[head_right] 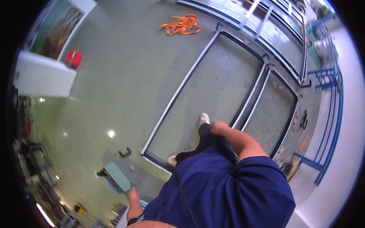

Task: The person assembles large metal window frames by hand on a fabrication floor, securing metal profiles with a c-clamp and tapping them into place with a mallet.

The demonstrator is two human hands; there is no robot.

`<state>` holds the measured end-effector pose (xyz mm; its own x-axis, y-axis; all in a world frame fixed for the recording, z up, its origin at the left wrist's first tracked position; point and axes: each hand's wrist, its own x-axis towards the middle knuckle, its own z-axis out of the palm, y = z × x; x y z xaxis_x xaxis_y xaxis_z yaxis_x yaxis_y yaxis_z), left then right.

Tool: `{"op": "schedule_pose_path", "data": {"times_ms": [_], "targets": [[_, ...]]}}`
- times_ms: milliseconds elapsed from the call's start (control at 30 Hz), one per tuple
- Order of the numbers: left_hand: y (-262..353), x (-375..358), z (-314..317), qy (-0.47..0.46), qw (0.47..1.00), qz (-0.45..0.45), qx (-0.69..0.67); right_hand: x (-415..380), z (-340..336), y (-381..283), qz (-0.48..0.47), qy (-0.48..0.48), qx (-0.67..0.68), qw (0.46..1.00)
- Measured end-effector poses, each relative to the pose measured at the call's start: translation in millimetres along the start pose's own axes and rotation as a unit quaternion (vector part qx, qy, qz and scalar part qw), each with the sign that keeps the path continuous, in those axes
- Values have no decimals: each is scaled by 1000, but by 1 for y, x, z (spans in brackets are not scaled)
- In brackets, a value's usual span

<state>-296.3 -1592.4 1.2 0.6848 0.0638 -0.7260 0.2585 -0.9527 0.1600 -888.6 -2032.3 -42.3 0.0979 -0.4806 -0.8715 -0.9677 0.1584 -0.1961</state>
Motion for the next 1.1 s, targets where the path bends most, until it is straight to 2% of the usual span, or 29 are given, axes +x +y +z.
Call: {"op": "schedule_pose_path", "data": {"times_ms": [33,67,100,133,167,233,300,333,367,400,500,567,633,667,733,800,833,867,900,933,967,1000,1033,1067,1100], "targets": [[51,4,-2,10,998,47,-50,2,-23,30,28,14,36,999],[94,27,-2,-38,980,98,-169,-4,-33,47,61,1,61,996],[147,47,16,-36,975,148,-161,6,-48,83,56,58,51,995],[228,-2,51,-28,979,122,-159,8,-66,112,92,90,65,990],[294,-46,85,-89,963,182,-179,9,-82,137,123,135,111,977],[401,-128,154,-154,937,301,-86,18,-110,183,156,223,183,945],[472,-196,221,-201,862,464,48,14,-147,200,165,261,256,916],[498,-238,248,-212,854,471,59,17,-160,207,151,289,271,906],[521,-281,271,-238,798,533,149,21,-169,213,140,315,286,894],[541,-306,290,-262,728,588,236,10,-184,207,136,292,351,879],[587,-314,352,-340,718,553,253,8,-198,211,115,285,382,871],[614,-282,393,-353,712,530,296,18,-184,223,137,280,439,843],[646,-237,429,-324,791,370,363,20,-164,237,189,293,434,830],[670,-225,446,-329,780,371,381,13,-159,241,205,292,446,821],[706,-210,462,-143,743,189,626,-6,-150,245,265,286,470,792],[762,-236,514,-158,508,302,791,-23,-142,244,285,314,564,709],[787,-250,538,-187,482,476,712,-21,-132,251,310,321,599,665],[808,-285,565,-250,565,537,574,-16,-118,251,333,323,633,620],[835,-322,602,-277,555,585,522,-20,-124,244,354,301,676,572],[862,-366,637,-286,542,594,521,-22,-130,236,371,276,715,524],[888,-398,672,-314,548,601,489,-8,-109,235,384,244,720,525],[912,-437,700,-304,508,645,482,10,-92,239,395,216,722,526],[939,-455,736,-318,494,664,462,1,-130,226,421,149,757,477],[954,-509,750,-280,480,681,477,20,-108,237,391,66,788,472],[975,-528,776,-300,484,684,456,23,-135,239,387,2,778,495]]}}
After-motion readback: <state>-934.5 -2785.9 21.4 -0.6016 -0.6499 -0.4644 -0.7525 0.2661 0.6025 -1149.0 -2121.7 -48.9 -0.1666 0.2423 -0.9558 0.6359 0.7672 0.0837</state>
